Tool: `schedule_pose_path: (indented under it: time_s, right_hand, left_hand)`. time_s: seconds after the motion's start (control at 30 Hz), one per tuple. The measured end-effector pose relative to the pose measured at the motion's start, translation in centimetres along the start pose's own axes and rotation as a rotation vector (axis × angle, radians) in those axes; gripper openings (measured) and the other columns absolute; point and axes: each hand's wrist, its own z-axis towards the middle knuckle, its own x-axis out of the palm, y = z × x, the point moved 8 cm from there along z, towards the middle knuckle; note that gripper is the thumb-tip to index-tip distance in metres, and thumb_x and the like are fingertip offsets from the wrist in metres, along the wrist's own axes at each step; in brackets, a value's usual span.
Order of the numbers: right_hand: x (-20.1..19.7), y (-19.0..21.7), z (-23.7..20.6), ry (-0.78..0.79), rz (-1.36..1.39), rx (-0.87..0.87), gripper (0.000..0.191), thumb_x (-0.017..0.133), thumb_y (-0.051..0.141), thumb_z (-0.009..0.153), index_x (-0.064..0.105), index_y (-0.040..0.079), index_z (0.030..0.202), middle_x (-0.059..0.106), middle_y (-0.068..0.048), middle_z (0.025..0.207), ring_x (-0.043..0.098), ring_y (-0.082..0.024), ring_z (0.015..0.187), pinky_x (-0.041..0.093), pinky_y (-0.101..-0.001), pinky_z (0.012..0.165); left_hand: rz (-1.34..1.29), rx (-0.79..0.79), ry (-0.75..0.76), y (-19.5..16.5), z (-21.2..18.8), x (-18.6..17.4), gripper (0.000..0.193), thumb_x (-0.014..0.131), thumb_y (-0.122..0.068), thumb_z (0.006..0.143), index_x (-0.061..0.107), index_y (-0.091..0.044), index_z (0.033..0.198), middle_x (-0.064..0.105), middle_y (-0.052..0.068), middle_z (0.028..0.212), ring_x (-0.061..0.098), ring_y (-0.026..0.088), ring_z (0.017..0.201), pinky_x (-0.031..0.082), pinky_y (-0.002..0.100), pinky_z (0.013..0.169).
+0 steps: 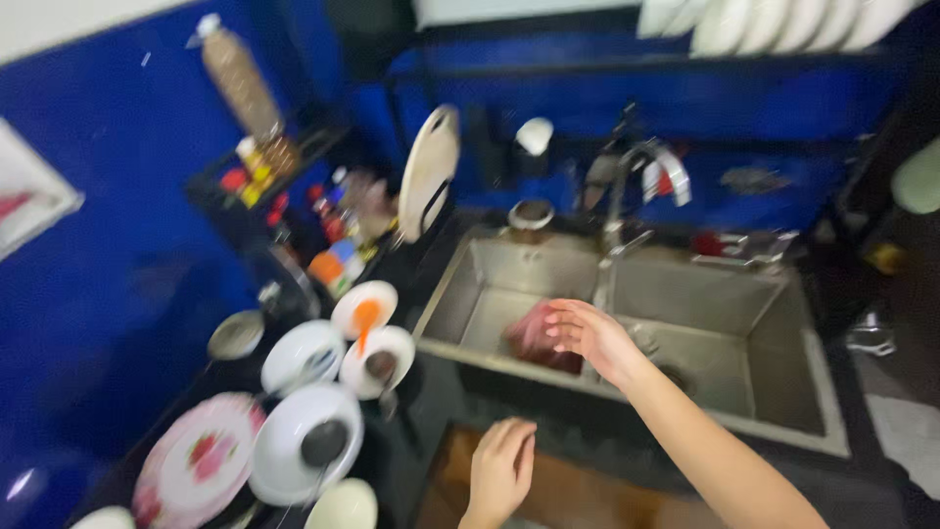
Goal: The person picks up clean plates, bowls, and serving spoons from the kitchen counter and sink area and stacks them on the wall-mounted dish shelf above the sink, arranging plates and bowls into stacks. They carry items a few at a time and place them on the shelf.
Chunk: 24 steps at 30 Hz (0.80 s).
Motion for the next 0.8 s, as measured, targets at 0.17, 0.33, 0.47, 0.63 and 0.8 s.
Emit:
schedule_pose_path:
  time_s: [0.17, 0.33, 0.47, 0.63, 0.8]
  right_hand:
    - [-7.1, 12.8, -1.6, -0.072, -0.037, -0.250, 0.040, 0.052, 0.024, 0.101, 0.060, 0.001, 0.133, 0.069, -0.010, 0.113, 0.065, -0.021, 0.102, 0.055, -0.0396, 0.081]
    - [-13.4, 27.2, -1.8, -0.204, -0.223, -0.577, 0.035, 0.053, 0.019, 0.103, 0.063, 0.000, 0.129, 0.070, -0.011, 0.115, 0.064, -0.020, 0.107, 0.054, -0.0391, 0.083]
    - [-12.7, 37.1, -2.4, -0.295, -0.865, -0.846, 0.029, 0.057, 0.015, 0.100, 0.068, 0.004, 0.123, 0.069, -0.010, 0.123, 0.062, -0.024, 0.112, 0.054, -0.0360, 0.090]
    - [-8.5, 45.2, -1.9, -0.501, -1.589, -1.196, 0.038, 0.068, 0.020, 0.090, 0.065, 0.009, 0.127, 0.057, -0.014, 0.139, 0.049, -0.036, 0.134, 0.042, -0.0475, 0.113]
    - [-6.5, 47.7, 1.4, -0.702, -1.723, -1.296, 0.069, 0.069, 0.034, 0.090, 0.047, 0.006, 0.149, 0.037, -0.024, 0.159, 0.028, -0.048, 0.150, 0.028, -0.0543, 0.120]
  left_hand:
    - [-0.036, 0.068, 0.146, 0.5, 5.8, 9.3, 0.014, 0.072, -0.006, 0.087, 0.073, -0.005, 0.101, 0.073, 0.012, 0.102, 0.071, 0.034, 0.095, 0.057, 0.042, 0.082]
    - [-0.127, 0.262, 0.200, -2.4, 15.0, 17.2, 0.018, 0.074, -0.007, 0.087, 0.073, -0.004, 0.105, 0.072, 0.013, 0.105, 0.070, 0.034, 0.098, 0.057, 0.042, 0.086]
    - [-0.120, 0.343, 0.188, -5.5, 22.8, 18.2, 0.016, 0.074, -0.008, 0.086, 0.073, -0.006, 0.102, 0.072, 0.011, 0.104, 0.071, 0.032, 0.099, 0.057, 0.041, 0.085]
    - [-0.076, 0.375, 0.160, -9.6, 33.0, 16.0, 0.015, 0.073, -0.009, 0.087, 0.072, -0.005, 0.102, 0.071, 0.011, 0.108, 0.069, 0.032, 0.103, 0.056, 0.040, 0.087]
    - [-0.165, 0.441, 0.067, -12.5, 41.2, 13.4, 0.019, 0.071, -0.007, 0.088, 0.070, -0.003, 0.107, 0.071, 0.013, 0.112, 0.068, 0.034, 0.107, 0.055, 0.039, 0.091]
